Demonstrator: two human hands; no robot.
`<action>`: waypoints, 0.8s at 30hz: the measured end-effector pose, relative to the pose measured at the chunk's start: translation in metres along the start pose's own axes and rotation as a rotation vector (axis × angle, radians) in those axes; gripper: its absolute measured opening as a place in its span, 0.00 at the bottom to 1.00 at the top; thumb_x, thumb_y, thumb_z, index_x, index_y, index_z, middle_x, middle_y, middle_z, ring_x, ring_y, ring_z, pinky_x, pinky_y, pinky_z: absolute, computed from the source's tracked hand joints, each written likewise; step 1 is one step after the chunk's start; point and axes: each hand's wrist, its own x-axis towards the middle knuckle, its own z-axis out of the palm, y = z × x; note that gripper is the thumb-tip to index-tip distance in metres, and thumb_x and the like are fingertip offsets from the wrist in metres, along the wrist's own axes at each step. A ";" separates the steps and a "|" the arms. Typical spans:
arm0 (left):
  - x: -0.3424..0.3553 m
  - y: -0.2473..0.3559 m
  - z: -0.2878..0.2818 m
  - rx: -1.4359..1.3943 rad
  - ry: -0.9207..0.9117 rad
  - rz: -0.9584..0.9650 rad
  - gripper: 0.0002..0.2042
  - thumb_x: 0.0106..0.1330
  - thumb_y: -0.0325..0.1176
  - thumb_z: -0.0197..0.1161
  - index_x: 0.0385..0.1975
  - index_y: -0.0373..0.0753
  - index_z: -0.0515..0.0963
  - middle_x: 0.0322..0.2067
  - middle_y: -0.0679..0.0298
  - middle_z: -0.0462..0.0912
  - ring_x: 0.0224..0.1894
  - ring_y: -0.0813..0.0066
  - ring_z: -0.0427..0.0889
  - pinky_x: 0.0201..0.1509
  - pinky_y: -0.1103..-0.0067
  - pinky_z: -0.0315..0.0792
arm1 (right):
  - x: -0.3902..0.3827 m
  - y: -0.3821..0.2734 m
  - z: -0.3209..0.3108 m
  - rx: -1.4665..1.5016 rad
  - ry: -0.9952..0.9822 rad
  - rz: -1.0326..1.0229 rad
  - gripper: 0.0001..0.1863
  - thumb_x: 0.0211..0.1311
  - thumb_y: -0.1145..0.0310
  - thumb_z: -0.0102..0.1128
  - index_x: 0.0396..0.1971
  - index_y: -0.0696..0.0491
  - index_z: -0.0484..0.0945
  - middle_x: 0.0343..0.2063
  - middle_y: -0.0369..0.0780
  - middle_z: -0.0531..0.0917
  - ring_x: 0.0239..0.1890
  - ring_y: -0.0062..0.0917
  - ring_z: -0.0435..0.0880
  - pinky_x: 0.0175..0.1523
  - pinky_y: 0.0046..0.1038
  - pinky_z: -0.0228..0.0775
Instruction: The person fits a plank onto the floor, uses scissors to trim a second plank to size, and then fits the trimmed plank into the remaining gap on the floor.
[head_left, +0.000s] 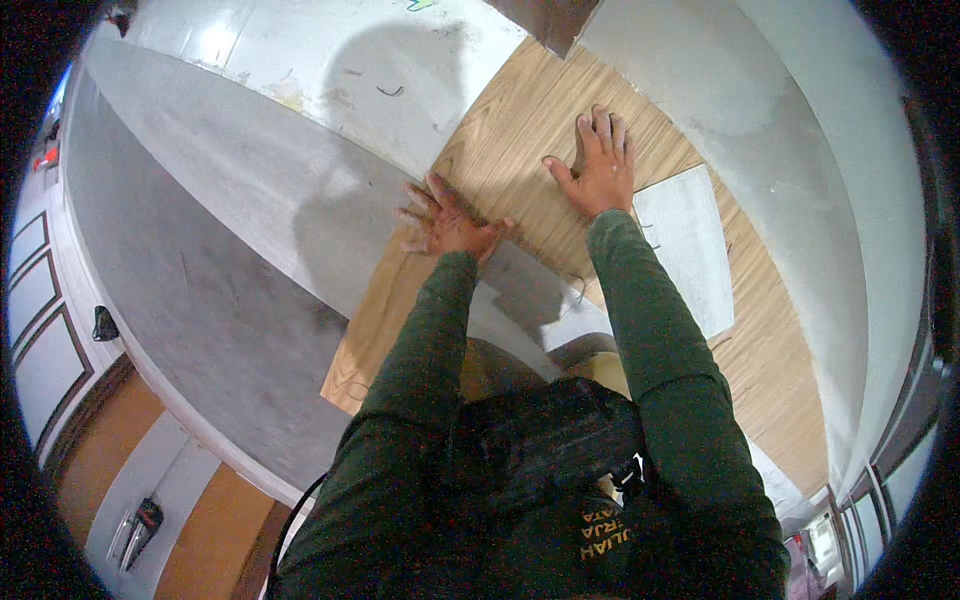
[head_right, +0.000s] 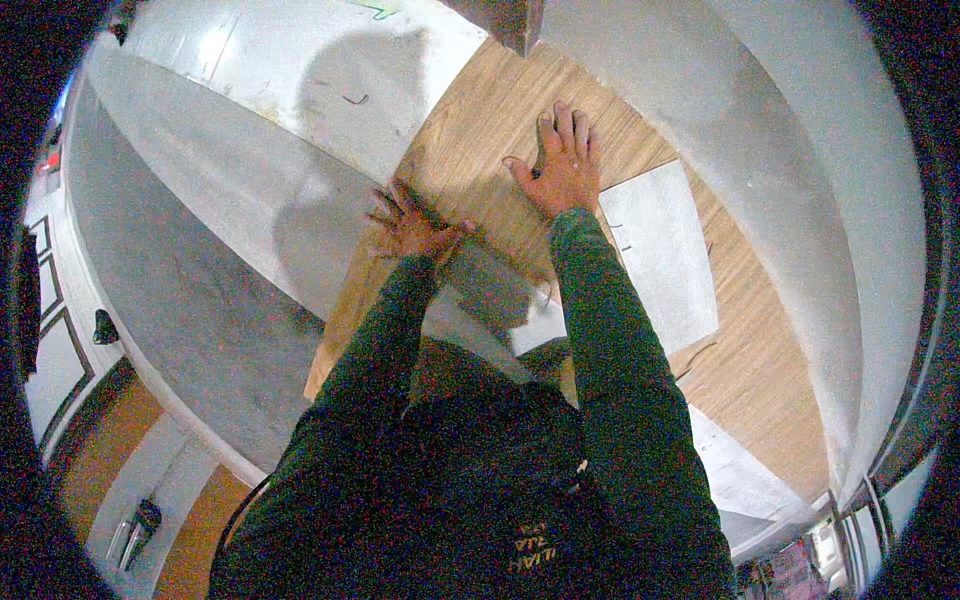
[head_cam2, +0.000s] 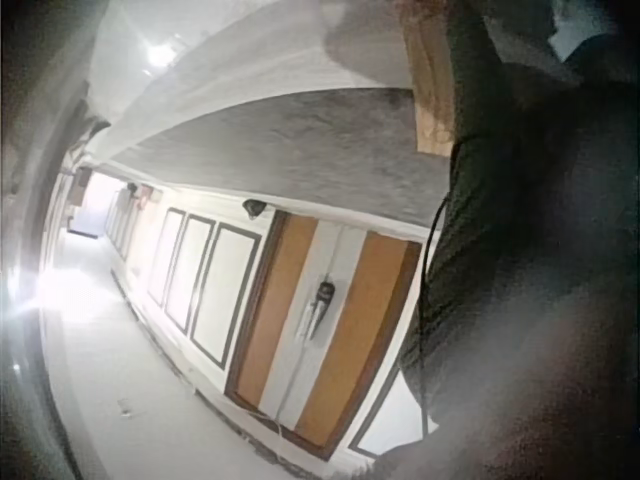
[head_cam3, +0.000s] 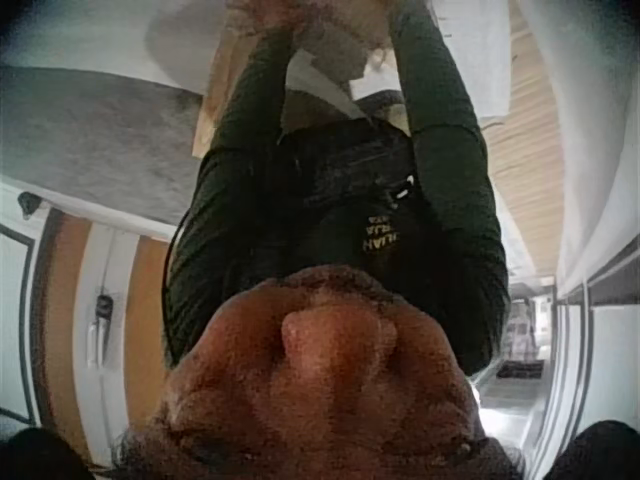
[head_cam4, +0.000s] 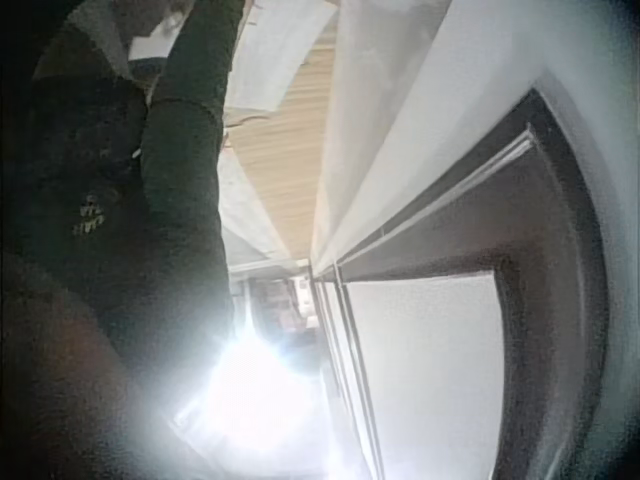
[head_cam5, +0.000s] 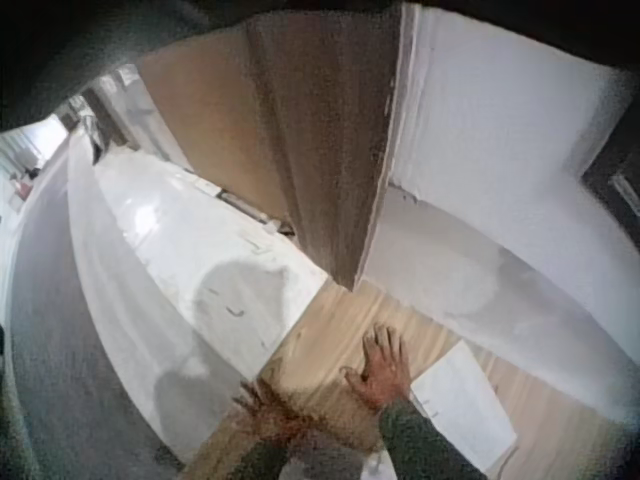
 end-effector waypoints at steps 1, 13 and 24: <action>0.001 -0.004 0.003 -0.020 0.019 0.009 0.75 0.31 0.69 0.78 0.77 0.51 0.32 0.77 0.55 0.24 0.76 0.38 0.23 0.64 0.26 0.39 | 0.000 -0.001 -0.001 0.031 -0.004 0.000 0.42 0.57 0.40 0.62 0.63 0.56 0.69 0.71 0.49 0.61 0.73 0.48 0.56 0.74 0.50 0.44; -0.001 0.001 -0.002 -0.001 -0.054 -0.017 0.72 0.36 0.63 0.79 0.76 0.51 0.29 0.77 0.55 0.23 0.75 0.34 0.20 0.62 0.25 0.37 | -0.236 0.153 -0.098 -0.133 0.107 0.728 0.44 0.51 0.49 0.75 0.63 0.59 0.68 0.60 0.51 0.71 0.61 0.45 0.70 0.62 0.46 0.66; 0.005 -0.004 0.007 -0.051 0.003 0.007 0.72 0.35 0.60 0.80 0.76 0.50 0.31 0.77 0.53 0.26 0.75 0.35 0.21 0.62 0.24 0.35 | -0.237 0.160 -0.125 -0.193 -0.224 0.755 0.60 0.34 0.45 0.81 0.69 0.54 0.61 0.62 0.53 0.65 0.66 0.51 0.63 0.65 0.53 0.60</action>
